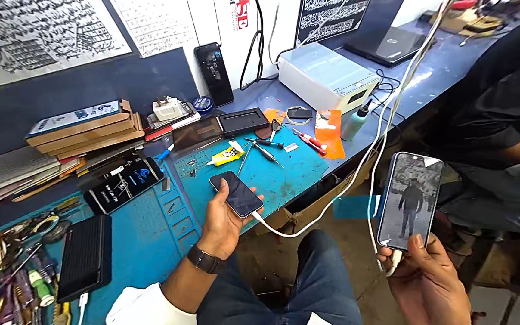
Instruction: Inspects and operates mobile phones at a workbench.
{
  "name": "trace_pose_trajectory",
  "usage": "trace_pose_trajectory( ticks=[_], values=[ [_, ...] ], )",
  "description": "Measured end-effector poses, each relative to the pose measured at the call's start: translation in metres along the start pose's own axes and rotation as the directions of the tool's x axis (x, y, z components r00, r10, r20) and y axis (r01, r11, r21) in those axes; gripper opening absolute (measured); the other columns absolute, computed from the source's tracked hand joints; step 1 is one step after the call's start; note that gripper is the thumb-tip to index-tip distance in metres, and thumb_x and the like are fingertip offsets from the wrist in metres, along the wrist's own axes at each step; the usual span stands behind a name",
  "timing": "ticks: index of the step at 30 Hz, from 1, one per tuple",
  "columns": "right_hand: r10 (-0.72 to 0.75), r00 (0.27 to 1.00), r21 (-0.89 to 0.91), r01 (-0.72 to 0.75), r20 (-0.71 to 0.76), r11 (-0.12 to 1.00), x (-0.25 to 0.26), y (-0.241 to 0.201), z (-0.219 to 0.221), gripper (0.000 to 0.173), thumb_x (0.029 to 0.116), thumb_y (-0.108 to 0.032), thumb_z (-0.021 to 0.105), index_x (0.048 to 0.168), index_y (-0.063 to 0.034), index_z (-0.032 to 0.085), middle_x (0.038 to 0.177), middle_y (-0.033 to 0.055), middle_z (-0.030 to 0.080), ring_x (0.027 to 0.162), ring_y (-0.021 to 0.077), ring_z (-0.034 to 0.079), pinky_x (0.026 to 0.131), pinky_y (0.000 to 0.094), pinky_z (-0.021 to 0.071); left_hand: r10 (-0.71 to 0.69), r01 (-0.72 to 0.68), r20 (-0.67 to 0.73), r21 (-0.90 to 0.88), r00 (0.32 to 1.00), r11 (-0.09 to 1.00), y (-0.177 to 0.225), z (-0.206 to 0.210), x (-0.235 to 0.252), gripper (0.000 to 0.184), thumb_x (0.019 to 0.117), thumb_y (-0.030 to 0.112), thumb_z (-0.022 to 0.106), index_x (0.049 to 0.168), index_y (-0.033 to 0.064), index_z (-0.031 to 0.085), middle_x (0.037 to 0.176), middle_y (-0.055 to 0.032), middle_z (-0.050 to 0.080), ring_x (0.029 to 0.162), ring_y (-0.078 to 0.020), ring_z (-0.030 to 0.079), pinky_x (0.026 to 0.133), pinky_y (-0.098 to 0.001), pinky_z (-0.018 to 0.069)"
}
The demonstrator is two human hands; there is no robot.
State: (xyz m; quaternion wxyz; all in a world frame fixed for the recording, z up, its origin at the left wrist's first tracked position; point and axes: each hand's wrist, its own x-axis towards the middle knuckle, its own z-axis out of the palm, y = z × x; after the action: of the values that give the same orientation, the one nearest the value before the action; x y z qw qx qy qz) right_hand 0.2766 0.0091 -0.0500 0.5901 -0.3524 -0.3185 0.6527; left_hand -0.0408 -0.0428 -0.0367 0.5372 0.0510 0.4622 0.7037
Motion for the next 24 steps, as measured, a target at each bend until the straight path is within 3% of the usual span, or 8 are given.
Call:
trace_pose_trajectory(
  ticks=[4, 8, 11, 17, 19, 21, 22, 24],
  values=[
    [0.003, 0.996, -0.002, -0.002, 0.095, 1.0, -0.005, 0.002, -0.001, 0.012, 0.106, -0.012, 0.051, 0.11, -0.0103, 0.063, 0.091, 0.0148, 0.074, 0.071, 0.0206, 0.075, 0.063, 0.0332, 0.0655, 0.07, -0.071, -0.054, -0.014, 0.996, 0.997, 0.004, 0.002, -0.01, 0.055, 0.1085, 0.05, 0.036, 0.144, 0.009, 0.048, 0.133, -0.0147, 0.062, 0.119, -0.0302, 0.065, 0.099, -0.0499, 0.0549],
    [0.005, 0.992, 0.001, -0.006, 0.126, 1.0, -0.012, 0.004, -0.002, 0.011, 0.1056, -0.011, 0.052, 0.111, -0.0106, 0.062, 0.092, 0.0148, 0.075, 0.071, 0.0214, 0.076, 0.063, 0.0337, 0.0658, 0.079, -0.084, -0.097, -0.046, 0.992, 0.995, 0.006, -0.003, -0.021, 0.053, 0.1085, 0.047, 0.039, 0.142, 0.0074, 0.049, 0.134, -0.0139, 0.06, 0.121, -0.0291, 0.063, 0.102, -0.0506, 0.0531],
    [0.016, 0.991, -0.004, -0.016, 0.135, 1.0, -0.015, 0.006, -0.003, 0.011, 0.1041, -0.012, 0.055, 0.111, -0.0104, 0.063, 0.091, 0.0153, 0.075, 0.07, 0.0215, 0.076, 0.063, 0.0339, 0.0657, 0.129, -0.127, -0.089, 0.024, 0.988, 0.992, 0.006, -0.007, -0.03, 0.046, 0.1093, 0.04, 0.041, 0.14, 0.0061, 0.05, 0.134, -0.0128, 0.06, 0.122, -0.0282, 0.062, 0.103, -0.0507, 0.0518],
    [0.012, 0.978, -0.002, -0.012, 0.206, 1.0, -0.022, 0.009, -0.001, 0.015, 0.0985, -0.015, 0.068, 0.109, -0.0069, 0.063, 0.091, 0.019, 0.073, 0.069, 0.0223, 0.076, 0.062, 0.0336, 0.0655, 0.351, -0.311, -0.194, 0.208, 0.916, 0.927, -0.008, -0.017, -0.048, 0.05, 0.1052, 0.019, 0.05, 0.152, 0.0054, 0.038, 0.149, -0.0114, 0.049, 0.135, -0.0224, 0.051, 0.111, -0.0426, 0.0449],
    [0.022, 0.974, -0.011, -0.02, 0.227, 1.0, -0.025, 0.011, 0.001, 0.017, 0.0971, -0.016, 0.071, 0.109, -0.0062, 0.064, 0.091, 0.0194, 0.072, 0.07, 0.0224, 0.075, 0.063, 0.0337, 0.0655, 0.498, -0.439, -0.088, 0.36, 0.863, 0.823, -0.022, -0.017, -0.053, 0.06, 0.1006, 0.018, 0.057, 0.155, 0.0083, 0.033, 0.156, -0.0077, 0.041, 0.142, -0.0185, 0.043, 0.115, -0.039, 0.0395],
    [0.034, 0.963, -0.038, -0.025, 0.268, 0.999, -0.028, 0.013, 0.0, 0.017, 0.0973, -0.017, 0.071, 0.11, -0.0063, 0.064, 0.093, 0.0194, 0.073, 0.071, 0.022, 0.075, 0.064, 0.0332, 0.0655, 0.569, -0.57, 0.156, 0.459, 0.807, 0.682, -0.038, -0.013, -0.059, 0.062, 0.0974, 0.026, 0.064, 0.154, 0.0134, 0.04, 0.156, -0.0035, 0.044, 0.142, -0.0201, 0.044, 0.114, -0.042, 0.0435],
    [0.042, 0.955, -0.052, -0.028, 0.295, 0.998, -0.029, 0.014, 0.0, 0.019, 0.0972, -0.018, 0.071, 0.111, -0.0065, 0.065, 0.093, 0.0195, 0.073, 0.071, 0.0221, 0.075, 0.064, 0.0331, 0.0654, 0.552, -0.622, 0.295, 0.468, 0.78, 0.629, -0.044, -0.007, -0.061, 0.058, 0.0969, 0.03, 0.066, 0.15, 0.0147, 0.048, 0.152, -0.0033, 0.051, 0.138, -0.0219, 0.05, 0.11, -0.0441, 0.048],
    [0.058, 0.939, -0.076, -0.034, 0.338, 0.997, -0.03, 0.017, -0.001, 0.019, 0.0968, -0.018, 0.072, 0.111, -0.0074, 0.066, 0.094, 0.0183, 0.073, 0.072, 0.022, 0.075, 0.064, 0.0331, 0.0656, 0.441, -0.693, 0.542, 0.468, 0.715, 0.548, -0.057, 0.008, -0.062, 0.056, 0.0974, 0.032, 0.067, 0.147, 0.012, 0.051, 0.144, -0.0047, 0.059, 0.131, -0.0212, 0.058, 0.105, -0.0441, 0.0534]
  ],
)
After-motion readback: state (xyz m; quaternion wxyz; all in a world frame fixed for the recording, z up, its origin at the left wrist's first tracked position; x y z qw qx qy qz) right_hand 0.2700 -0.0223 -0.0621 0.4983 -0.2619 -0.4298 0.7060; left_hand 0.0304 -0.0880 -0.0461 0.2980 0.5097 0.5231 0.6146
